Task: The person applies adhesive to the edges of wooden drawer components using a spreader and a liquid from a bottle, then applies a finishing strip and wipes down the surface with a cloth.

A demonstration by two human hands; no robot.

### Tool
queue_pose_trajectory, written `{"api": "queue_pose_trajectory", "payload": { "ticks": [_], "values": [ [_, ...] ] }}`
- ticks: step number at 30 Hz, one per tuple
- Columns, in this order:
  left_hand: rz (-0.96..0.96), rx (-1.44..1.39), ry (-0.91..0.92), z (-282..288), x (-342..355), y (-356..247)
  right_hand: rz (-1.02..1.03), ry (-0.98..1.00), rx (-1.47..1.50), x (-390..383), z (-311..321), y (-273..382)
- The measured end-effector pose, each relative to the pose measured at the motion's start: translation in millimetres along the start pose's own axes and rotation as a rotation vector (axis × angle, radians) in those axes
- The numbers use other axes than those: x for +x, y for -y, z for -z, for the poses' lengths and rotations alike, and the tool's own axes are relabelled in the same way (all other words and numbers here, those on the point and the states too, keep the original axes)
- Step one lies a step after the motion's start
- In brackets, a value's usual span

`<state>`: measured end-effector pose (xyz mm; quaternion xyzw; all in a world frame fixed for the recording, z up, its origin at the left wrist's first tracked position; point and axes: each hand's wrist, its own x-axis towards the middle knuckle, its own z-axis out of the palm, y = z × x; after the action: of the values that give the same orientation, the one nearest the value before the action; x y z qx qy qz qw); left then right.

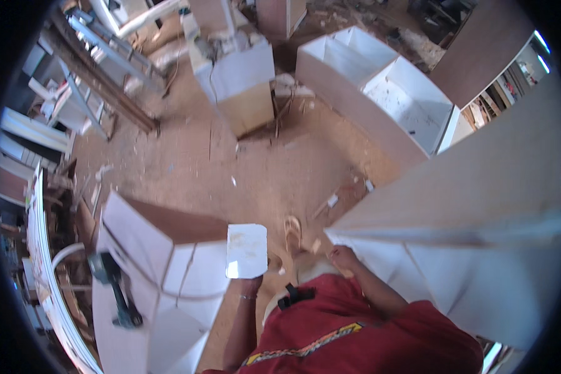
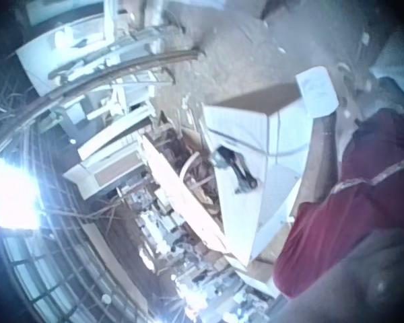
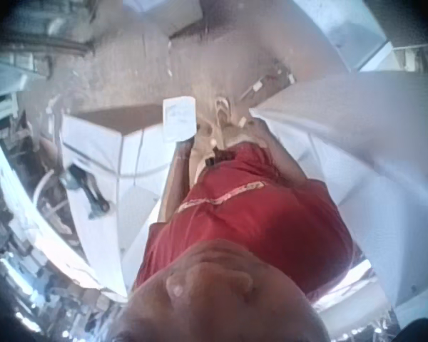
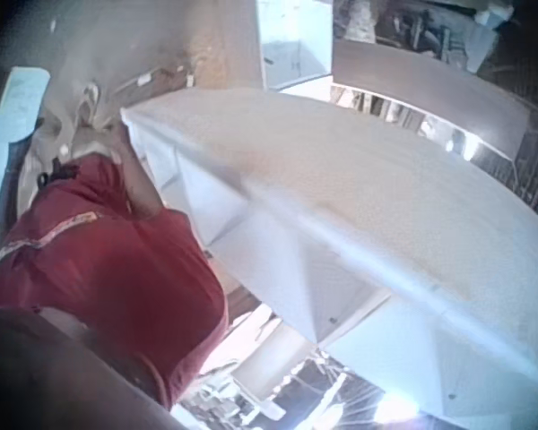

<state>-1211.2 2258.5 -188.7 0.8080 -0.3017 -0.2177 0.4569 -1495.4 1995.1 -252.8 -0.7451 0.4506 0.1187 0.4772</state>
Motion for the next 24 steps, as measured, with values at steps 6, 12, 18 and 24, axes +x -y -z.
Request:
{"api": "queue_pose_trajectory", "payload": {
  "ticks": [6, 12, 18, 24],
  "values": [
    [-0.075, 0.042, 0.029, 15, 179, -111, 0.091, 0.037, 0.404, 68, 85, 164],
    [-0.113, 0.173, -0.195, 39, 326, -134, -0.167, -0.056, 0.614, 155, 118, 216],
    [0.019, -0.048, -0.344, 74, 447, -60, -0.065, -0.051, 0.262, 294, 129, 312],
    [0.203, 0.168, -0.505, 160, 554, 17, 0.266, 0.240, -0.236, 430, 121, 485]
  ]
}}
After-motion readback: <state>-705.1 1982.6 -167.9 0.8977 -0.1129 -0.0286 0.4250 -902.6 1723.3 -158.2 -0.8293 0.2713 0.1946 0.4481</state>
